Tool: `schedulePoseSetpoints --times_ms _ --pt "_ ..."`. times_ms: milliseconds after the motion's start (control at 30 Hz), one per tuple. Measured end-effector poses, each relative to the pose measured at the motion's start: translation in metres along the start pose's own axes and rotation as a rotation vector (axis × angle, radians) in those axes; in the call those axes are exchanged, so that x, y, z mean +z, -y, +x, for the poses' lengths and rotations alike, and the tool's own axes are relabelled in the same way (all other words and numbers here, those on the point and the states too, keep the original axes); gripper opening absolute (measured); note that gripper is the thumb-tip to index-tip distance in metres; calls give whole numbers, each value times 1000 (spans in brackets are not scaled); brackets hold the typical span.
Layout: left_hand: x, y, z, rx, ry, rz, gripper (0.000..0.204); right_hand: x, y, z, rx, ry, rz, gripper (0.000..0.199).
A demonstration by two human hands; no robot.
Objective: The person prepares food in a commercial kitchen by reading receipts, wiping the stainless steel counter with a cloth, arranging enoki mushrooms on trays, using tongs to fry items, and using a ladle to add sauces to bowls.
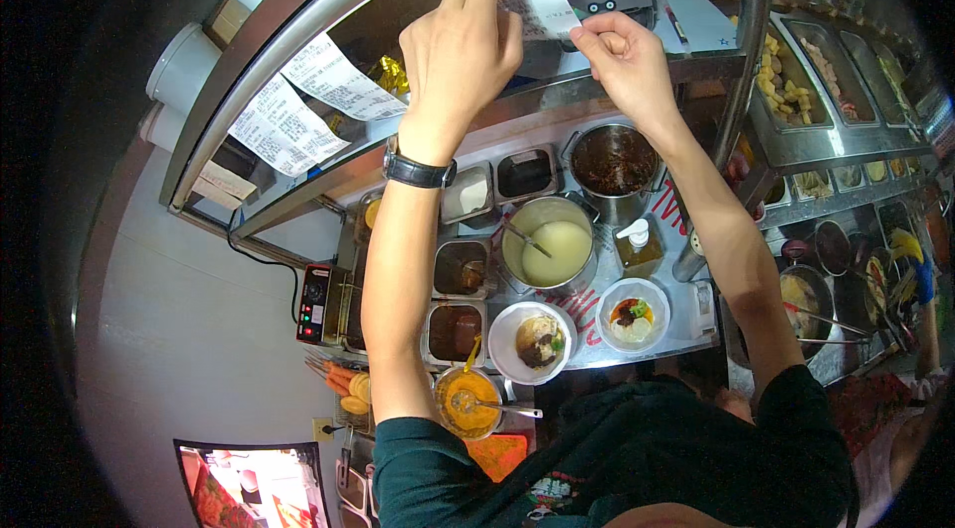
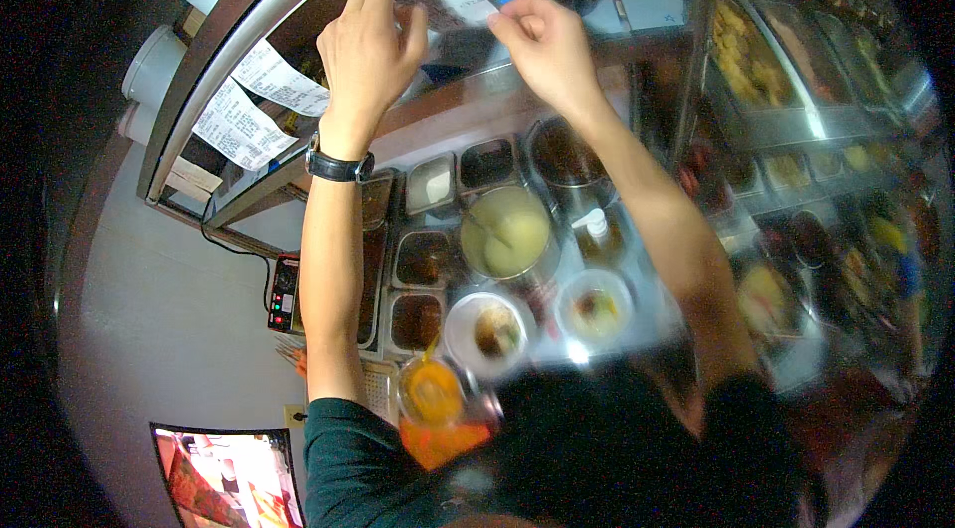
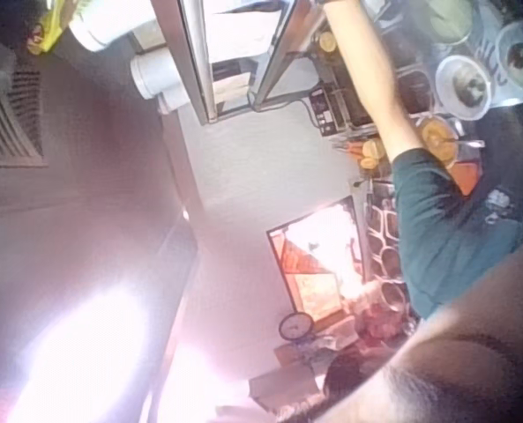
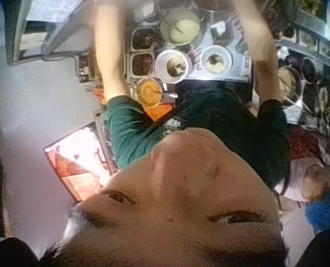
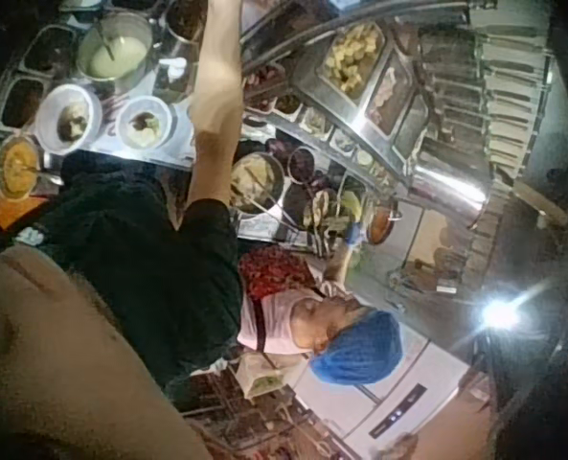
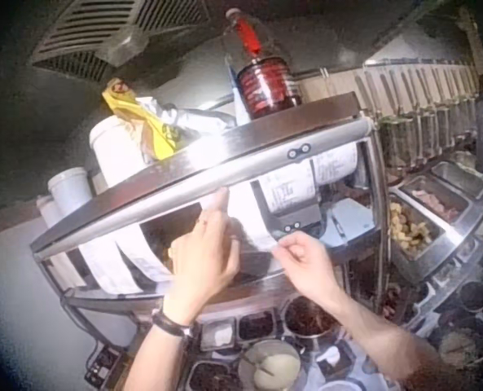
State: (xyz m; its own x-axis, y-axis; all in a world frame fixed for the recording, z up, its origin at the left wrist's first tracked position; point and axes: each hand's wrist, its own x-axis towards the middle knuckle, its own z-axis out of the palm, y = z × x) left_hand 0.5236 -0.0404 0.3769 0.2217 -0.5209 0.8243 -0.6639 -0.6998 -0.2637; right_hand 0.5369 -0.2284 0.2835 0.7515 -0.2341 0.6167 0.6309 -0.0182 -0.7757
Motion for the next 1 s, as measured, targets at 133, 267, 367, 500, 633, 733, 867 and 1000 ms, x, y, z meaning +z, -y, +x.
schedulePoseSetpoints --times_ms 133,267,367,500,633,733,867,1000 --pt "3 -2 3 72 -30 7 38 -3 3 -4 96 -22 -17 28" --pt "3 -4 5 54 -14 -2 37 -10 6 -14 88 -98 -16 40" --pt "19 14 0 120 -249 -57 13 -7 11 -41 71 -147 19 37" --pt "-16 42 -47 -153 -308 17 6 -32 24 -95 201 -134 -104 30" --pt "-37 89 -75 -214 -301 244 7 -30 11 -157 276 -100 -65 29" --pt "-39 109 -78 -275 -192 249 11 -27 7 -189 432 -18 -1 32" --pt "-35 102 -69 -213 -197 221 10 -29 0 -220 520 -29 48 27" --pt "-19 86 -52 -84 -200 191 10 -36 -13 -239 482 43 -11 24"
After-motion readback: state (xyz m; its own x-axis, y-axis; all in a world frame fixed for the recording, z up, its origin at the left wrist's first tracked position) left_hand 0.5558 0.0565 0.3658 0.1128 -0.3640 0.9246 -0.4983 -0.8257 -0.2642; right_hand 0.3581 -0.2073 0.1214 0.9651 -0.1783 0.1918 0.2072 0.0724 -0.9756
